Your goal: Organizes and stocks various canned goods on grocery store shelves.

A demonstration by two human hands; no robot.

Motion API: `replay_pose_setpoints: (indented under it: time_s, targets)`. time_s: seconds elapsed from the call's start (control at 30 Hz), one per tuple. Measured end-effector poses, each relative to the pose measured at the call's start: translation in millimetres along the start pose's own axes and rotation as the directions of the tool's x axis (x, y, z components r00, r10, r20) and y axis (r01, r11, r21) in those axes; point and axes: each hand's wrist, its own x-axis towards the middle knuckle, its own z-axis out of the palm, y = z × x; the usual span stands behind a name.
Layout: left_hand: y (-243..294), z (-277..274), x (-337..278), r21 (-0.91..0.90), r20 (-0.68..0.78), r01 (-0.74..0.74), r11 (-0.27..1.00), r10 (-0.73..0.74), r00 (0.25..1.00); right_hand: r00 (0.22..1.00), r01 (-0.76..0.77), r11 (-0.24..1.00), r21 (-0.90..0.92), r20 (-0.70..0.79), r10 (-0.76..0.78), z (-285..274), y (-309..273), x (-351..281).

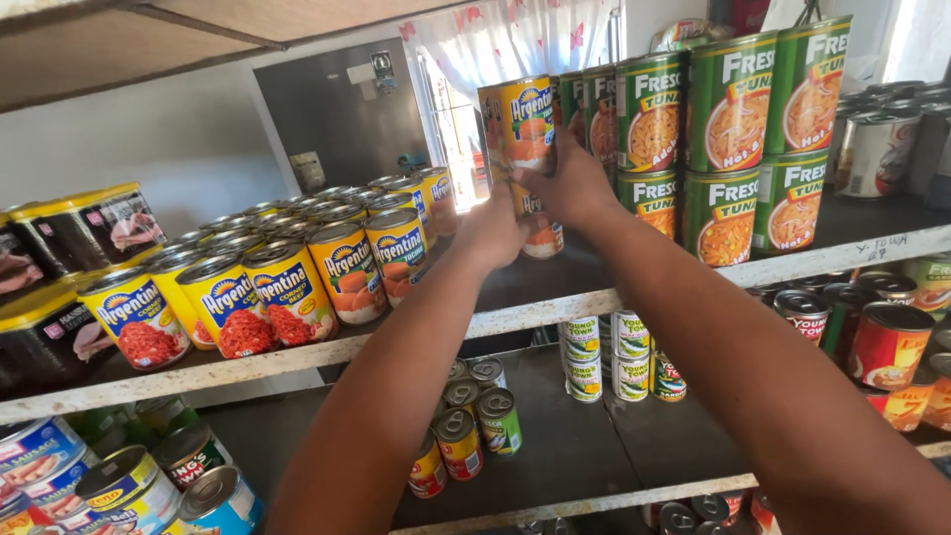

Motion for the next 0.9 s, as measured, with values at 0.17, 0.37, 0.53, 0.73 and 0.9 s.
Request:
replay_pose_setpoints:
  time_s: [0.17, 0.37, 0.53, 0.73, 0.9]
  targets:
    - [-4, 4, 2, -0.037, -0.021, 0.004, 0.999, -0.005, 1.000, 0.999, 0.034, 0.999, 0.018, -0.025, -0.034, 2, 6, -3]
    - [-20, 15, 4, 0.051, -0.072, 0.002, 0.999, 0.002, 0.997, 0.999, -0.050, 0.992, -0.115, -0.016, 0.049, -9, -31, -29]
    - [13, -12, -48, 0.190, -0.132, -0.035, 0.981, 0.061, 0.989, 0.910, 0.265, 0.915, -0.304, -0.234, -0.341, -6, -34, -50]
    - [15, -48, -89, 0.660, -0.373, -0.180, 0.729, 0.526, 0.764, 0.658, 0.602, 0.716, -0.353, -0.288, -0.695, -10, -57, -68]
    - [9, -121, -121, 0.741, -0.456, -0.048, 0.670, 0.554, 0.697, 0.802, 0.569, 0.803, -0.176, -0.099, -0.589, -3, -51, -69]
